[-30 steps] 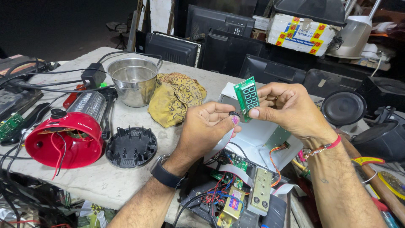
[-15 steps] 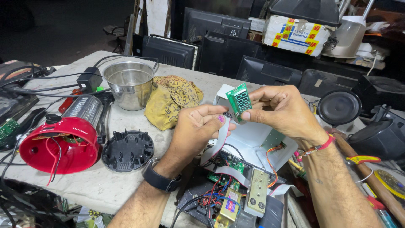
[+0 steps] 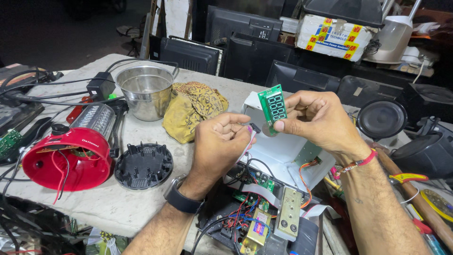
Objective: The person disassembles a white digital display unit, removes the green circuit board, and manipulates internal wires and components. They then reinsert the circuit board into the housing and adjust the wiring.
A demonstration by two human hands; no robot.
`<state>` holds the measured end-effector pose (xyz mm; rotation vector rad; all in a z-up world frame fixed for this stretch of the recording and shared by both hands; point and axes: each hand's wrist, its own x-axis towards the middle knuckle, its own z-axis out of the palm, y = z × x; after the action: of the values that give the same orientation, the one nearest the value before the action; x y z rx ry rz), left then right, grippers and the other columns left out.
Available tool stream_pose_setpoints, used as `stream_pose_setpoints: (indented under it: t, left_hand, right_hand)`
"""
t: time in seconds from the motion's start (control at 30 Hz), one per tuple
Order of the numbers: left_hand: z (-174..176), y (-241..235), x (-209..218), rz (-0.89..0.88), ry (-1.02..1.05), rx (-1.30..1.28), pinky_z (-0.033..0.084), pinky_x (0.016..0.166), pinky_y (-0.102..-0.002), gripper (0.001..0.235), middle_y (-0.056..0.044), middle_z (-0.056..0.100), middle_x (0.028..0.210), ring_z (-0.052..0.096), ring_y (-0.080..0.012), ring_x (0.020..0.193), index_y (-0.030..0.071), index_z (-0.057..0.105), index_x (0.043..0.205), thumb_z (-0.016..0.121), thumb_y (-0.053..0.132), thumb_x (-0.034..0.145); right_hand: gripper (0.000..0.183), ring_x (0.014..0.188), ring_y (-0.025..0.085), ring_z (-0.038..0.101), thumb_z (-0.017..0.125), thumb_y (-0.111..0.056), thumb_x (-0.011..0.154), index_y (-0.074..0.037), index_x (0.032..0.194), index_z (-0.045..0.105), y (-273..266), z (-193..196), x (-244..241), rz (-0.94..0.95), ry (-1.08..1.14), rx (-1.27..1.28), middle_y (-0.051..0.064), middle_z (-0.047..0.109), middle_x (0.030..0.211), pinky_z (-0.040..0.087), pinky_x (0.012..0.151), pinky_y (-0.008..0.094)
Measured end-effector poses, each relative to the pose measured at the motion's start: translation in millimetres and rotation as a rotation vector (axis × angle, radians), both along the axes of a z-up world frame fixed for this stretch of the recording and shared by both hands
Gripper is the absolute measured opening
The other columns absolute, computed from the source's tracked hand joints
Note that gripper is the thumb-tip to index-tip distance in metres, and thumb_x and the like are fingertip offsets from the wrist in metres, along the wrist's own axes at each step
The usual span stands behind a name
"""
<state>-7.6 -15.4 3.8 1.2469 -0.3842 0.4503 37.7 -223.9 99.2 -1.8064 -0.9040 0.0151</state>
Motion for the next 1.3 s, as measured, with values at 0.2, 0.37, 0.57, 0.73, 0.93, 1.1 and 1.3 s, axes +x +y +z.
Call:
stream_pose_setpoints:
  t: [0.2,0.37,0.57,0.73,0.93,1.1,1.3]
  left_hand:
    - [10,-7,-10,0.145,0.001,0.069,0.061,0.059,-0.022,0.020,-0.011,0.078,0.083,0.074,-0.0086,0.071,-0.010,0.070,0.106,0.069,0.000,0.088]
    - [14,-7,-16,0.313,-0.094,0.195,0.061,0.060,-0.020,0.015,-0.007,0.079,0.079,0.074,-0.0064,0.068,-0.006,0.073,0.100,0.072,0.002,0.087]
    - [17,-8,-17,0.329,-0.121,0.185,0.060,0.062,-0.021,0.015,-0.007,0.079,0.080,0.074,-0.0055,0.070,-0.005,0.074,0.098,0.074,0.003,0.085]
    - [17,-9,-19,0.343,-0.136,0.204,0.060,0.061,-0.021,0.015,-0.006,0.079,0.079,0.073,-0.0051,0.070,-0.005,0.073,0.097,0.074,0.004,0.085]
    - [12,-10,-17,0.272,-0.113,0.152,0.060,0.062,-0.020,0.017,-0.007,0.078,0.082,0.073,-0.0062,0.071,-0.006,0.072,0.100,0.074,0.003,0.087]
    - [8,-11,-8,-0.002,-0.029,-0.093,0.060,0.070,-0.022,0.027,-0.014,0.076,0.093,0.073,-0.0104,0.080,-0.013,0.066,0.111,0.072,-0.001,0.088]
    - [2,-9,-6,-0.053,-0.023,-0.057,0.061,0.076,-0.022,0.042,-0.015,0.074,0.106,0.073,-0.0110,0.089,-0.014,0.060,0.125,0.072,-0.002,0.086]
  right_hand:
    - [0.028,0.081,0.011,0.074,0.082,-0.001,0.080,0.003,0.106,0.073,2,-1,-1,-0.060,-0.032,-0.057,0.010,0.080,0.091,0.060,0.076,0.026]
    - [0.028,0.081,0.012,0.076,0.081,-0.001,0.080,0.002,0.107,0.073,2,-1,-2,-0.059,-0.016,-0.052,0.009,0.080,0.091,0.061,0.077,0.026]
    - [0.028,0.081,0.012,0.074,0.082,0.001,0.079,0.003,0.106,0.073,3,-2,-1,-0.073,-0.011,-0.049,0.008,0.079,0.091,0.060,0.077,0.026]
    - [0.028,0.081,0.010,0.074,0.082,0.001,0.078,0.002,0.105,0.073,6,-3,-3,-0.091,-0.024,-0.056,0.007,0.079,0.091,0.060,0.076,0.025]
    - [0.027,0.079,0.010,0.073,0.083,0.000,0.077,0.002,0.103,0.074,7,-3,-5,-0.106,-0.023,-0.064,0.008,0.079,0.090,0.059,0.074,0.025]
    - [0.028,0.080,0.010,0.073,0.084,0.000,0.077,0.001,0.103,0.074,9,-2,-5,-0.094,-0.037,-0.017,0.007,0.079,0.091,0.060,0.075,0.026]
    - [0.026,0.080,0.010,0.073,0.084,-0.001,0.078,0.001,0.102,0.074,11,-4,-6,-0.137,-0.067,-0.050,0.007,0.079,0.090,0.061,0.075,0.025]
